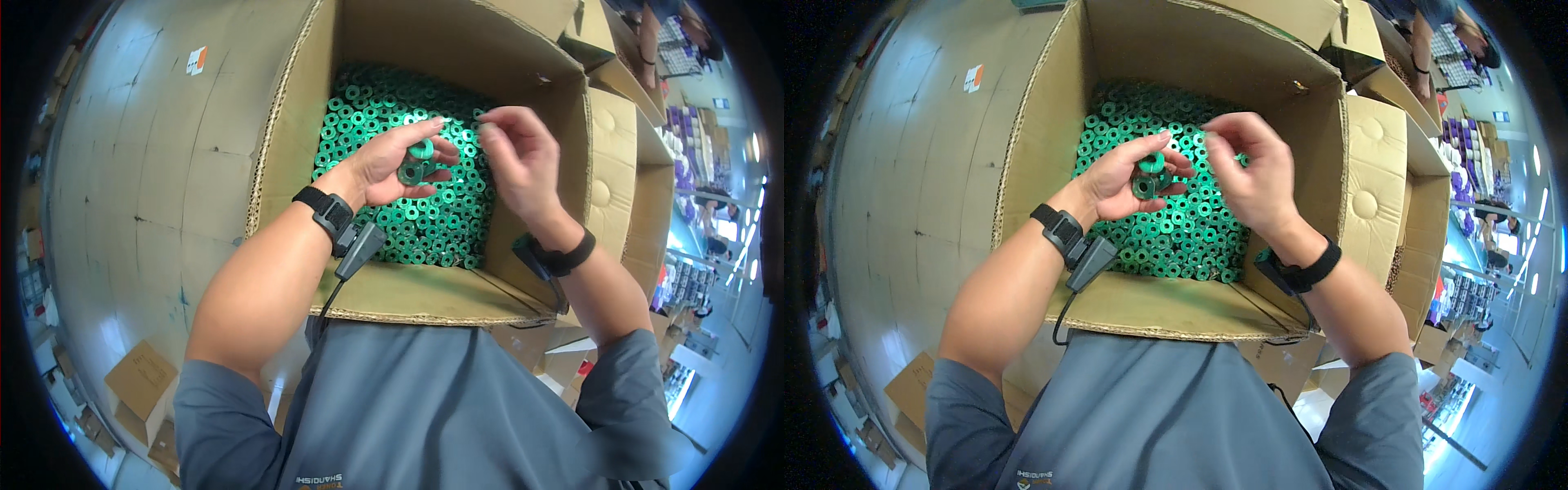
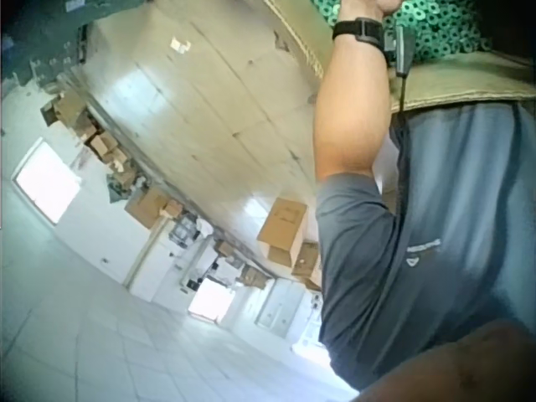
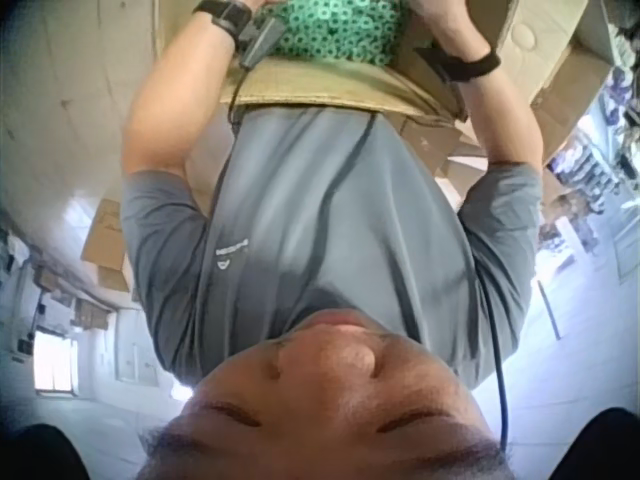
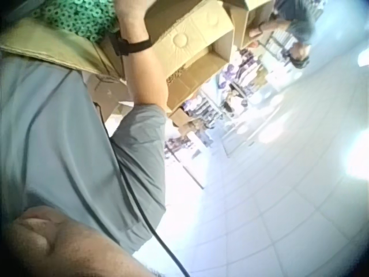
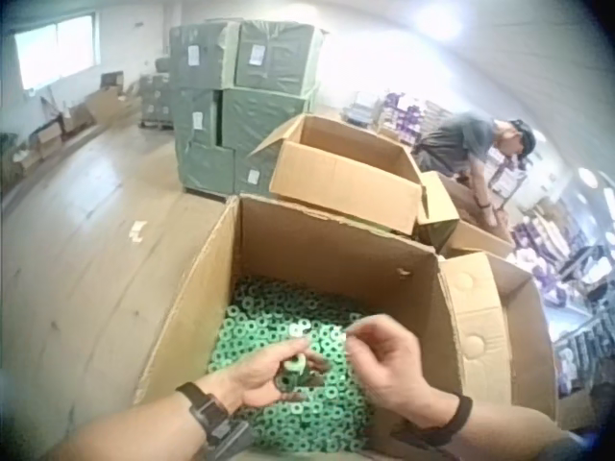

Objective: The person sorts small green plastic rings and metallic fasteners by hand. They pick items from a large cardboard box filled with green rings, inspect them, and place them into a smaller box containing metallic fasteners. The person repeats this process, occasionally holding a handful of items before transferring them.

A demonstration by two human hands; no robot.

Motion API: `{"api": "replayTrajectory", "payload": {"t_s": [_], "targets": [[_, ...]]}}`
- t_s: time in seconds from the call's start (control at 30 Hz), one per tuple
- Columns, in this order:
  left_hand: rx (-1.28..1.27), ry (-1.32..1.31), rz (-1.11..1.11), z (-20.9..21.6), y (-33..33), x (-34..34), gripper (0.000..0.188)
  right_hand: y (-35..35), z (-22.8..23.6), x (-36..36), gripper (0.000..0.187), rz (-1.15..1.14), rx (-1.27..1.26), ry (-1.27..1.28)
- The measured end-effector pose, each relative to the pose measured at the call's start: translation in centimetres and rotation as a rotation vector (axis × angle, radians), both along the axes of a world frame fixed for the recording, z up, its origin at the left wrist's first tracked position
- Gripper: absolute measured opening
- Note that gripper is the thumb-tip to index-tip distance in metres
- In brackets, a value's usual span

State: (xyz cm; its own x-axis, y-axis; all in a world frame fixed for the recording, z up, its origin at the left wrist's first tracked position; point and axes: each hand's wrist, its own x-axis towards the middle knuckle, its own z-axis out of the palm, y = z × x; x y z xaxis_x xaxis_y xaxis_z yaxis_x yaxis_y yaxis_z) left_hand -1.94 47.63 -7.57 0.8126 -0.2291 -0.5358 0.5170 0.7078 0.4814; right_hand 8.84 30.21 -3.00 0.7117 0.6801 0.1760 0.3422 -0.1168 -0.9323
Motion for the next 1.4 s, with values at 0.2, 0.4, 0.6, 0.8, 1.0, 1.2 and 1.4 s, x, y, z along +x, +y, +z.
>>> {"api": "replayTrajectory", "payload": {"t_s": [0.2,0.4,0.6,0.8,1.0,1.2,1.4], "targets": [[-0.108,-0.14,0.209,1.3,1.2,0.6,0.033,-2.3,-7.7,-3.4,0.038,0.507,-0.733,-0.068],[-0.086,-0.176,0.312,1.2,1.7,0.5,0.032,-3.5,-13.0,-9.2,0.06,0.876,-1.156,-0.419],[-0.03,-0.138,0.307,1.0,1.7,0.5,0.033,-4.4,-14.0,-9.4,0.039,0.824,-0.922,-0.408],[0.001,-0.106,0.276,0.9,1.6,0.6,0.034,-4.8,-15.6,-9.3,0.032,0.711,-0.732,-0.282],[-0.028,-0.123,0.265,0.1,1.7,0.6,0.036,-2.0,-6.6,-4.4,0.032,0.371,-0.498,-0.093],[-0.181,-0.193,0.212,0.3,2.1,0.6,0.044,-0.2,4.4,-0.7,0.034,0.129,-0.196,-0.055],[-0.328,-0.341,0.126,1.3,2.0,0.3,0.052,-0.2,4.2,0.3,0.022,0.022,0.012,-0.06]]}}
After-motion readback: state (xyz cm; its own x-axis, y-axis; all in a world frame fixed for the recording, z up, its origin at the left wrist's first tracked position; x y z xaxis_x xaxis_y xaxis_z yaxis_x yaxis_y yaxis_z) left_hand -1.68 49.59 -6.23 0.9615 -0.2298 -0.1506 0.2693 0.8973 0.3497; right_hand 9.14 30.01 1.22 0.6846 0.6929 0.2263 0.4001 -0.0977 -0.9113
